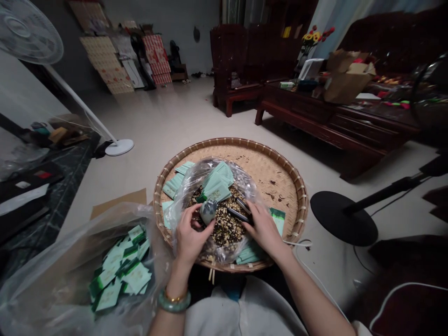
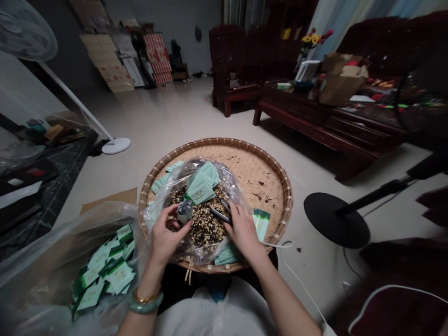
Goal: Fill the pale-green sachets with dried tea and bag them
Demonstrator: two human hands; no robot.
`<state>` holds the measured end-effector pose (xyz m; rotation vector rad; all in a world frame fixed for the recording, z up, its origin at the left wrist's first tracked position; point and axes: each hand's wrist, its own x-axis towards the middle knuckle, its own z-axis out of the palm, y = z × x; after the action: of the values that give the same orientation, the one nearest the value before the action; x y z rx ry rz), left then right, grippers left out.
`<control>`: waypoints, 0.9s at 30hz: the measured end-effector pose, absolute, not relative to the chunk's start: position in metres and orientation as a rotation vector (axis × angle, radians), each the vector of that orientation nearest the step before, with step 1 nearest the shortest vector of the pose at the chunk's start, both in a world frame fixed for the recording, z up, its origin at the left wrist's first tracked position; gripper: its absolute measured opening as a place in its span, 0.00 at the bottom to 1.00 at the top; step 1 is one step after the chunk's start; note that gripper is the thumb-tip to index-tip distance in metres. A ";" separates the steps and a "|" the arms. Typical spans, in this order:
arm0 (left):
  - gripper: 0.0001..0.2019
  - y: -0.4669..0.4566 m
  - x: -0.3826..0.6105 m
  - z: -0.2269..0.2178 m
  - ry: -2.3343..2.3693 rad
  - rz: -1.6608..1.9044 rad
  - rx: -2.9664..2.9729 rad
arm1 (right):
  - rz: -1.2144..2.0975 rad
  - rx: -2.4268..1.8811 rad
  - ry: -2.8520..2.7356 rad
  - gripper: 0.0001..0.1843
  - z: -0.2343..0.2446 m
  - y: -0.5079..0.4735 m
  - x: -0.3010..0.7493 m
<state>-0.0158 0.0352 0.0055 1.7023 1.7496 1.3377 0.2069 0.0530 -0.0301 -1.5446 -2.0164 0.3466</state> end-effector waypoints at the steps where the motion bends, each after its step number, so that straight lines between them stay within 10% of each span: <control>1: 0.23 0.035 -0.016 0.005 1.744 1.346 1.697 | 0.365 -1.546 -2.010 0.34 -0.032 0.055 0.208; 19: 0.23 0.036 -0.017 0.005 1.698 1.357 1.682 | 0.877 -1.309 -2.012 0.17 -0.009 0.058 0.203; 27: 0.23 0.038 -0.017 0.005 1.686 1.373 1.675 | 0.485 -1.219 -2.724 0.36 -0.001 0.129 0.191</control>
<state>-0.0173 0.0376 0.0046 1.6745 1.6861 1.3727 0.1915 0.1290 -0.0013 -1.2194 -2.7243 0.4851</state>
